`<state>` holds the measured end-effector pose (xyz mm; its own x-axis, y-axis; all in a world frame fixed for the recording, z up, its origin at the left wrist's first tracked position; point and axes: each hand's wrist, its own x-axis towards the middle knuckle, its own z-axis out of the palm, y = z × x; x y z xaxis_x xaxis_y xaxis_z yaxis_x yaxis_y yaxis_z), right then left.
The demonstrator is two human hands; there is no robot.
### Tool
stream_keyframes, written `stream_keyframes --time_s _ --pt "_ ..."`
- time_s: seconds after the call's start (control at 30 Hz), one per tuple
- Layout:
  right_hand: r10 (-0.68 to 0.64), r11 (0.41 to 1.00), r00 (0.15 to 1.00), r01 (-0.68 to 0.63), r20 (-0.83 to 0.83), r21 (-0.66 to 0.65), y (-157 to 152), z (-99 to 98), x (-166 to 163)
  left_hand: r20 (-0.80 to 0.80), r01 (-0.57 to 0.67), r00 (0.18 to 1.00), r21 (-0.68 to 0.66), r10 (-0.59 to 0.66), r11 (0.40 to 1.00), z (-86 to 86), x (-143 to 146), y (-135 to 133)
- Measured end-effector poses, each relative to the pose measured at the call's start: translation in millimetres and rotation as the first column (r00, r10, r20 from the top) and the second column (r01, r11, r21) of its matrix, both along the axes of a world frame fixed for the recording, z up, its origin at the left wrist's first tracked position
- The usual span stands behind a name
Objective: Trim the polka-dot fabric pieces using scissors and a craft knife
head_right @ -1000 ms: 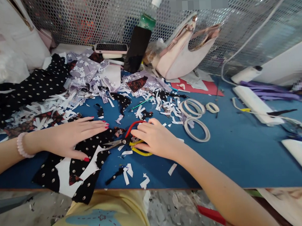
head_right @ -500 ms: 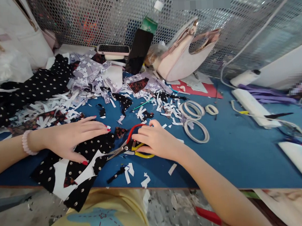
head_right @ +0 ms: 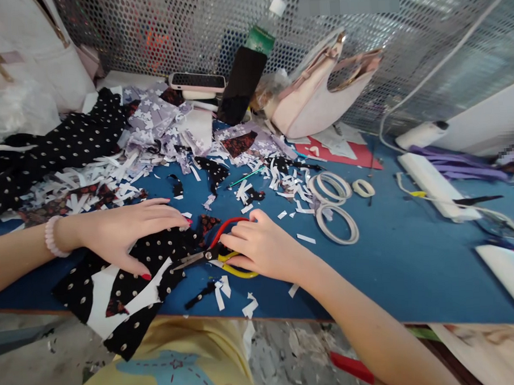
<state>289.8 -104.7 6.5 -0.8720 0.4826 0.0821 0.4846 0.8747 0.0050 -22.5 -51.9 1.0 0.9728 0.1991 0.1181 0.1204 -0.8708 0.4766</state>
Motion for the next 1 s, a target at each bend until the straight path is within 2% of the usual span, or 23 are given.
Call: stream_keyframes --time_s 0.23,0.5,0.77,0.9,1.0 --pt "-0.02 1.0 0.999 0.02 0.029 -0.018 -8.6 1.8 -6.0 0.012 -0.003 1.0 -0.088 0.004 0.996 -1.0 -0.2 1.2" --pt "0.007 0.994 0.987 -0.026 0.163 0.11 -10.4 5.2 -13.1 0.033 0.019 0.999 -0.096 -0.016 0.995 0.6 -0.8 3.1" --pt "0.04 0.984 0.974 -0.077 0.223 0.159 -8.2 8.4 -19.2 0.02 0.009 1.0 -0.128 -0.006 0.992 0.6 0.5 3.8" --pt "0.031 0.987 0.978 -0.062 0.208 0.146 -8.1 9.0 -23.8 0.002 0.005 1.0 -0.106 -0.005 0.994 -1.3 0.2 4.1" --pt "0.021 0.993 0.983 -0.042 0.183 0.114 -8.3 8.8 -22.9 -0.005 -0.009 1.0 -0.009 0.009 1.0 -2.0 -0.5 2.4"
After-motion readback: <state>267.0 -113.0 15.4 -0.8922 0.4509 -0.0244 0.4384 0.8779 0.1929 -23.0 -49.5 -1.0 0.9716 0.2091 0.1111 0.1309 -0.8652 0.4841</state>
